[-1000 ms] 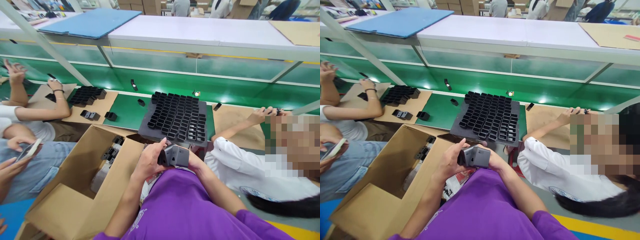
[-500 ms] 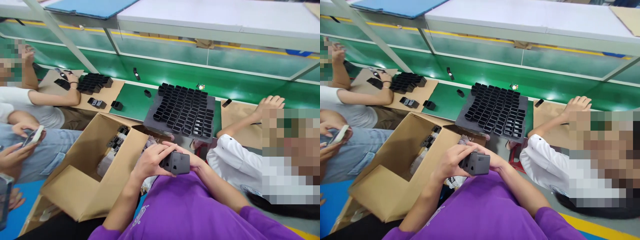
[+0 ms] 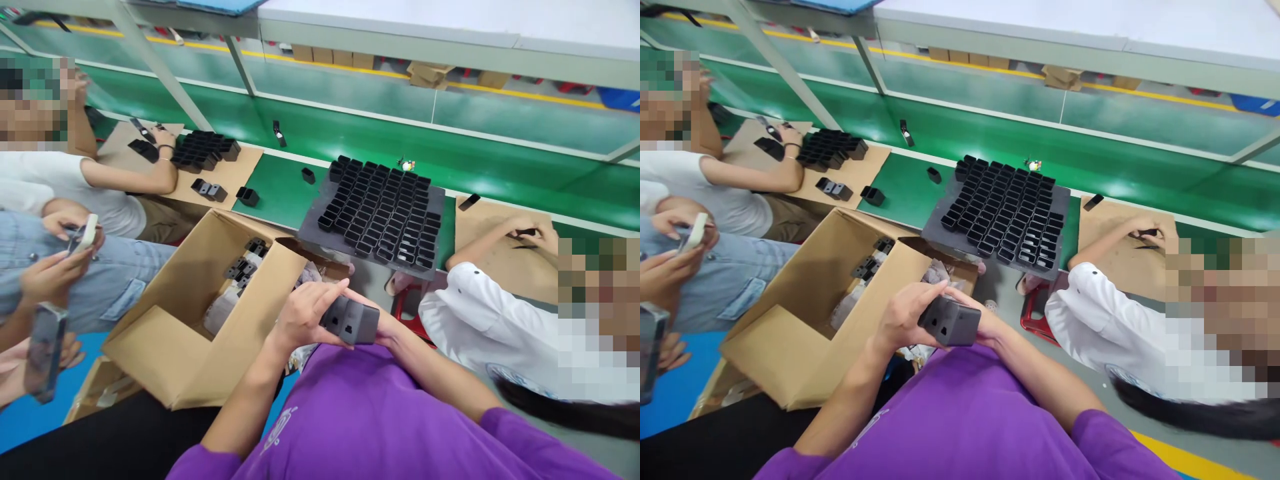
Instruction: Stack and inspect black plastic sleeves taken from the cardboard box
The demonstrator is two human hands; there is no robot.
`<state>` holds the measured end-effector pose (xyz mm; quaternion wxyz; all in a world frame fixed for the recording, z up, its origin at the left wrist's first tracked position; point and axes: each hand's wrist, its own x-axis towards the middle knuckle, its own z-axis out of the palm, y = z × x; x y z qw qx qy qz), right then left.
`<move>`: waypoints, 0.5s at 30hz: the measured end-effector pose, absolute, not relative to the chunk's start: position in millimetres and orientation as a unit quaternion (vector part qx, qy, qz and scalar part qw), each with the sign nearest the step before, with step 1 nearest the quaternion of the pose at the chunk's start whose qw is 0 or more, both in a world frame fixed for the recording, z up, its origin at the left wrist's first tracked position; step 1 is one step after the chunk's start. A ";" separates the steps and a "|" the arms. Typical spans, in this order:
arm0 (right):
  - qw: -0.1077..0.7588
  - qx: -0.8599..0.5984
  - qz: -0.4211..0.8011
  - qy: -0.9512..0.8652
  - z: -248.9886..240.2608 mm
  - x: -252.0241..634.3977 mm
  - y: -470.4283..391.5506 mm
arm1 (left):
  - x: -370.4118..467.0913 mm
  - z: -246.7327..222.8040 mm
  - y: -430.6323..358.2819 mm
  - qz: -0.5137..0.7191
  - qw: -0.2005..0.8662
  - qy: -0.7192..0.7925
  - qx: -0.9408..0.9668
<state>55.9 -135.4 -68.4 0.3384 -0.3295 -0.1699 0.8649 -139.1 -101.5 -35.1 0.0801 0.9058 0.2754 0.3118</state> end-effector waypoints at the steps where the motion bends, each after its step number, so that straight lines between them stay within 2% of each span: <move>1: 0.337 -0.338 0.860 -0.179 -68.8 55.4 -137.2 | -140.5 -35.7 -103.9 0.312 0.080 0.274 0.906; 7: 0.366 -0.332 0.812 -0.310 -72.8 55.5 -151.3 | -144.7 -37.3 -118.9 0.306 0.054 0.260 0.914; 15: 0.329 -0.359 0.739 -0.466 -82.3 64.7 -157.9 | -142.6 -35.4 -122.5 0.381 -0.019 0.242 0.892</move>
